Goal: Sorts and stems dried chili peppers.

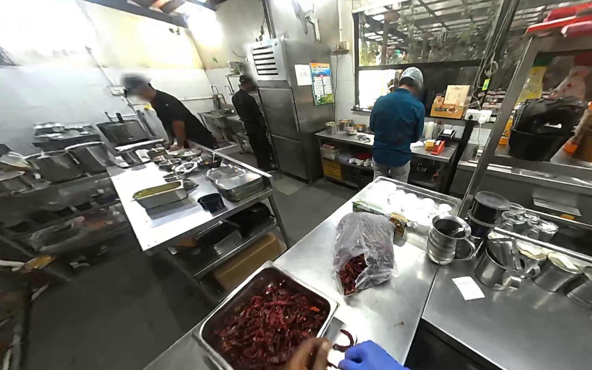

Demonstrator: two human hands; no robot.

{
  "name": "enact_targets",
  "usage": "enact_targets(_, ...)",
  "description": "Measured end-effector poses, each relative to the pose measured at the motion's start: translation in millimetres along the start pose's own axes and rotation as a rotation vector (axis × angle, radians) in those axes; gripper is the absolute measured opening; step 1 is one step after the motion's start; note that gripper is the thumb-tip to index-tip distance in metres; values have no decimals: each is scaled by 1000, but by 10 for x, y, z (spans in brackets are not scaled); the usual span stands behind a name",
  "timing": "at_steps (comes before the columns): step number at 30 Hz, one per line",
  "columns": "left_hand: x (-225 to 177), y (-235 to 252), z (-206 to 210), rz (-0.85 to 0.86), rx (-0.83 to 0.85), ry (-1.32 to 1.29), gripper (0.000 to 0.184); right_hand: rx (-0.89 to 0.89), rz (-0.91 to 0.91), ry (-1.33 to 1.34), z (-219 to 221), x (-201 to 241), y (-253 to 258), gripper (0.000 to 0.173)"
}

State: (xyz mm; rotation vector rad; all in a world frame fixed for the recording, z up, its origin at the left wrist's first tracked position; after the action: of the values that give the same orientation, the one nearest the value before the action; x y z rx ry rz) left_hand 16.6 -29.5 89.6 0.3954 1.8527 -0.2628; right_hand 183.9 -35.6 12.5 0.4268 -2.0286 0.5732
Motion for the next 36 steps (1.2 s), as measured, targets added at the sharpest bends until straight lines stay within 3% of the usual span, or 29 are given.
enact_targets(1, 80, 15, -182, -47, -100, 125, 29, 73, 117, -285, 112, -206, 67, 44)
enact_targets(3, 228, 15, -515, -107, -297, 245, 42, 219, 217, -509, 383, -479, 117, 44)
enact_targets(4, 298, 10, -641, -134, -378, 273, 50, 255, 185, -462, 485, -514, 132, 44)
enact_targets(7, 468, -75, -800, -207, -457, 316, 69, 209, 34, 30, 540, -386, 185, 46)
enact_targets(9, 552, -187, -770, -186, -450, 347, 60, 34, 64, 45, 380, -441, 240, 41)
enact_targets(13, 587, -416, -543, -139, -418, 352, 38, -241, 193, -295, -1, -738, 299, 31)
enact_targets(17, 592, -434, -266, -84, -366, 174, 31, -129, 184, -568, 35, -679, 424, 35)
enact_targets(20, 544, -330, -140, -90, -303, 91, 24, -175, 155, -659, 172, -640, 592, 23)
enact_targets(22, 465, -266, -113, -76, -259, 61, 22, -335, 94, -558, 129, -561, 582, 18)
enact_targets(24, 413, -227, -116, -60, -216, 50, 21, -379, 71, -202, 21, -394, 446, 19)
enact_targets(27, 455, -161, -69, -66, -107, 72, 23, -114, 0, 469, -27, -129, 289, 25)
enact_targets(29, 512, -104, 26, -44, -47, 25, 34, 80, -66, 700, 19, -15, 248, 28)
enact_targets(32, 494, -47, 198, -12, 6, -112, 32, 200, -121, 747, 85, 105, 138, 29)
enact_targets(36, 391, -58, 290, 8, -92, -175, 19, 45, 1, 592, 27, 62, 63, 39)
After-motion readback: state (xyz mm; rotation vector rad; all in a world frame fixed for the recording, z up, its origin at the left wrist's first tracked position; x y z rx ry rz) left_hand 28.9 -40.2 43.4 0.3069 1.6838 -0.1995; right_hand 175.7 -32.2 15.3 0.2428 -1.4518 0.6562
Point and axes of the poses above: each hand's wrist, its own y-axis towards the middle knuckle, its own z-axis out of the palm, x = y × z, the point moved 6 cm from there along y, towards the middle knuckle, and after that the axes turned 13 degrees about x, right-handed, at the moved point
